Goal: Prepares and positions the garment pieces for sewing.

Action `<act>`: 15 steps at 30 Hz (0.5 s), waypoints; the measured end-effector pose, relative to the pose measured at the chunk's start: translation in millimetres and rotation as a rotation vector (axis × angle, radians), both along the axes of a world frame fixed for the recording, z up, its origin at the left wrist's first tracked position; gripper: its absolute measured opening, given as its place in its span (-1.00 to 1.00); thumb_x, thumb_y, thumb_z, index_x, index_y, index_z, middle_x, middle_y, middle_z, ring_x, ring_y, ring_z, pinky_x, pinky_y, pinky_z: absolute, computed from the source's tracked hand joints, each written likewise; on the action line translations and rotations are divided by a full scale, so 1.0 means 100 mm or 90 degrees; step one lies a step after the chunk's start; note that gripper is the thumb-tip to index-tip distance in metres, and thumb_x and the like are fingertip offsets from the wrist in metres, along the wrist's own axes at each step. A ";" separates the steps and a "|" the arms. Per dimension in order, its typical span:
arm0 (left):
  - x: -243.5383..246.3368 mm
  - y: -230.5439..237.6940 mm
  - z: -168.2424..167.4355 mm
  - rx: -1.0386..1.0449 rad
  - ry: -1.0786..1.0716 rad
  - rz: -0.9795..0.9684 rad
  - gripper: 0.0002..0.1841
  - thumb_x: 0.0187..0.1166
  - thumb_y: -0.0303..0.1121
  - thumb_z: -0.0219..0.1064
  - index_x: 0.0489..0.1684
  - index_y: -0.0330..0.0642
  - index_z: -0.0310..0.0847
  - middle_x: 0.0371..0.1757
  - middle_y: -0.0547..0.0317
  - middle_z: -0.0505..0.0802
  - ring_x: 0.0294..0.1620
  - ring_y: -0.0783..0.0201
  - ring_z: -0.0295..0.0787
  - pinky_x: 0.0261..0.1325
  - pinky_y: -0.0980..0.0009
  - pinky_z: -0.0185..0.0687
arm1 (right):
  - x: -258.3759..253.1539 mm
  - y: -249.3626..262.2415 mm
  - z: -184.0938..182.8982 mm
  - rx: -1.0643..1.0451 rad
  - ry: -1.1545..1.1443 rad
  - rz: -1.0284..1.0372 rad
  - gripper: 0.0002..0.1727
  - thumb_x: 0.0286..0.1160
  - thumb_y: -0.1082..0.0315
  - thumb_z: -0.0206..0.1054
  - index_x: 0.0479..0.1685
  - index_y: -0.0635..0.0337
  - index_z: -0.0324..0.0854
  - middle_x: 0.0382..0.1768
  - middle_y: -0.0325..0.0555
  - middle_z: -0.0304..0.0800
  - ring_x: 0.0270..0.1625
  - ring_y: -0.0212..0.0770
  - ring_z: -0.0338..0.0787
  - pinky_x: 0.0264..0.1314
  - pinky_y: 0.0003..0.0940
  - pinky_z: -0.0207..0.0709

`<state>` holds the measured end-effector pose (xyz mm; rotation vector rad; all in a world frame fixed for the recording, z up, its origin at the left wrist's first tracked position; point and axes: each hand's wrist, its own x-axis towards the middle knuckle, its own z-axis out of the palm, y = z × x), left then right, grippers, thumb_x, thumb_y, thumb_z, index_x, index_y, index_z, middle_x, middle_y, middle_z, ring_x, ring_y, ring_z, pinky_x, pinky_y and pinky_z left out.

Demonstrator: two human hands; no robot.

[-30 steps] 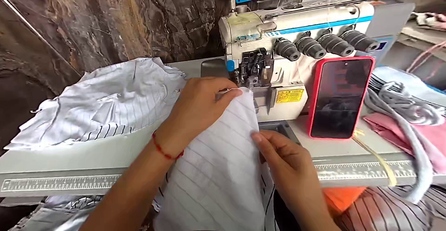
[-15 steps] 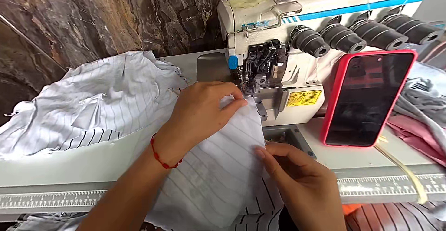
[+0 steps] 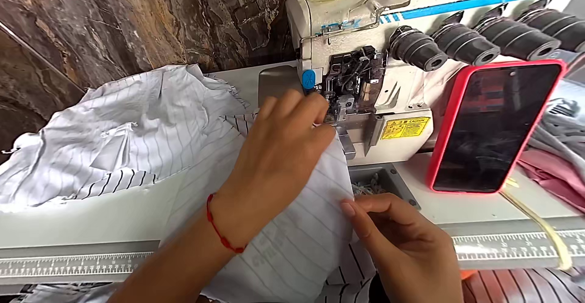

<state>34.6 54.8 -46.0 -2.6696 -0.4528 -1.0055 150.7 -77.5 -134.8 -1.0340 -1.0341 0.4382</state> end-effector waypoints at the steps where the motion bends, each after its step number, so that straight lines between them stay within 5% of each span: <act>1: 0.01 -0.08 -0.01 0.012 0.011 0.023 -0.81 0.48 -0.54 0.31 -0.26 -0.16 0.90 -0.04 0.03 0.83 0.00 0.05 0.70 -0.04 0.18 0.49 | 0.00 -0.01 0.01 -0.001 0.003 0.003 -0.96 0.45 0.44 0.47 -0.32 0.11 0.76 -0.31 -0.51 0.86 -0.26 -0.67 0.80 -0.11 -0.71 0.74; 5: 0.09 -0.39 -0.21 -0.003 -0.012 0.146 -0.66 0.58 -0.31 0.17 0.03 -0.25 0.85 0.02 0.00 0.87 0.05 0.05 0.81 0.01 0.20 0.67 | -0.02 -0.03 0.00 -0.003 0.002 0.013 -0.97 0.44 0.43 0.48 -0.29 0.10 0.76 -0.29 -0.53 0.86 -0.23 -0.68 0.81 -0.10 -0.71 0.75; 8: 0.13 -0.47 -0.34 -0.037 -0.019 0.190 -0.33 0.71 0.20 -0.04 0.24 -0.18 0.78 0.23 -0.04 0.81 0.29 -0.03 0.72 0.25 0.01 0.52 | -0.04 -0.02 -0.03 -0.021 0.025 0.016 -0.82 0.35 0.50 0.48 -0.13 0.17 0.64 -0.26 -0.54 0.84 -0.20 -0.67 0.81 -0.05 -0.66 0.76; 11: 0.17 -0.47 -0.42 -0.069 -0.026 0.203 -0.19 0.62 0.40 -0.10 0.40 -0.08 0.72 0.34 -0.04 0.75 0.39 -0.09 0.62 0.39 -0.14 0.37 | -0.05 0.00 -0.03 -0.079 0.067 0.049 -0.57 0.36 0.54 0.42 0.21 0.39 0.41 -0.23 -0.48 0.74 -0.17 -0.66 0.77 -0.01 -0.66 0.72; 15: 0.17 -0.51 -0.48 -0.078 -0.039 0.207 -0.13 0.66 0.42 -0.22 0.49 -0.10 0.66 0.41 -0.02 0.75 0.49 -0.07 0.59 0.53 -0.11 0.33 | -0.03 -0.06 -0.02 -0.081 0.077 0.077 -0.88 0.46 0.55 0.36 -0.15 0.17 0.73 -0.20 -0.55 0.88 -0.09 -0.68 0.82 0.09 -0.64 0.74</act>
